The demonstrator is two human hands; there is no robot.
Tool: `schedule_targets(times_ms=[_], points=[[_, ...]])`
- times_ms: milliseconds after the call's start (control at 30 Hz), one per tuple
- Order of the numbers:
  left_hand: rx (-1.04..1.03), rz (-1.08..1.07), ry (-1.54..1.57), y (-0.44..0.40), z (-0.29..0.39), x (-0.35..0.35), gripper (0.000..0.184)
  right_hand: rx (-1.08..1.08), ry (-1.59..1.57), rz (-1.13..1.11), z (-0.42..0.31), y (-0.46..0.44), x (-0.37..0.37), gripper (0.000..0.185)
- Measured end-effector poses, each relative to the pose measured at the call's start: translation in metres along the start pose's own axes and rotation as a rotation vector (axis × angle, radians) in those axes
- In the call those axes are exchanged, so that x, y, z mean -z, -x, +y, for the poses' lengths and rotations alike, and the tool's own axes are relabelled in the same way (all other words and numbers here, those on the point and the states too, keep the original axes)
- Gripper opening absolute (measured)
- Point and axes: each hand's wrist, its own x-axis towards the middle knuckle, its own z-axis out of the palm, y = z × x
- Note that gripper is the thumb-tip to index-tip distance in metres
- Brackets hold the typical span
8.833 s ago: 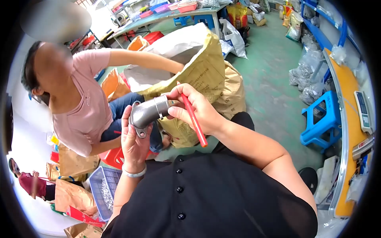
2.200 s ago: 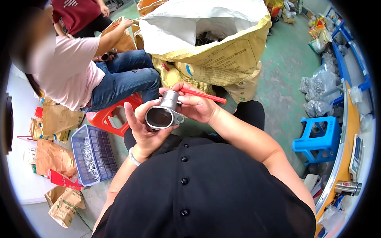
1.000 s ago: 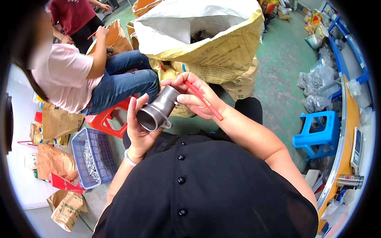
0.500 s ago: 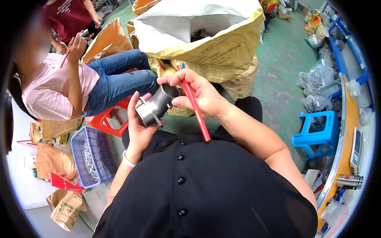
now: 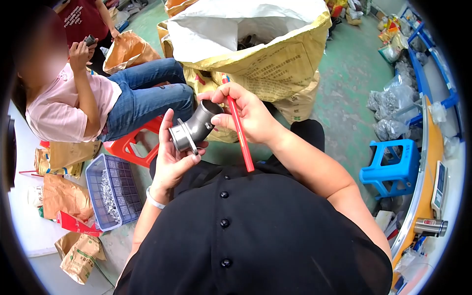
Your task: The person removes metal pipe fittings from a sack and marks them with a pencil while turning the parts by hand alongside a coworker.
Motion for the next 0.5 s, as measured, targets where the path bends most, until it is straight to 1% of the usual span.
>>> schedule_targets(times_ms=[100,133,233,267,367,400,500], points=[[0.036,0.006,0.1,0.0,0.002,0.002,0.094,0.018,0.023,0.038,0.003,-0.003,0.0,0.028],[0.003,-0.006,0.089,0.0,0.0,0.003,0.082,0.025,0.033,0.05,0.002,-0.004,-0.001,0.027],[0.071,0.069,0.218,-0.001,-0.001,0.004,0.071,0.005,0.065,0.043,0.002,-0.005,0.0,0.026],[0.048,0.052,0.147,-0.001,0.0,0.004,0.06,-0.008,0.076,0.034,0.002,-0.005,0.001,0.026],[0.15,0.021,0.305,-0.003,-0.001,0.012,0.057,0.001,0.11,0.024,0.001,-0.007,-0.001,0.026],[0.179,0.076,0.254,-0.003,0.001,0.01,0.058,-0.005,0.137,0.015,0.0,-0.008,-0.002,0.026],[0.245,0.029,0.31,-0.002,-0.001,0.016,0.055,-0.008,0.191,0.009,-0.006,-0.012,-0.008,0.024]])
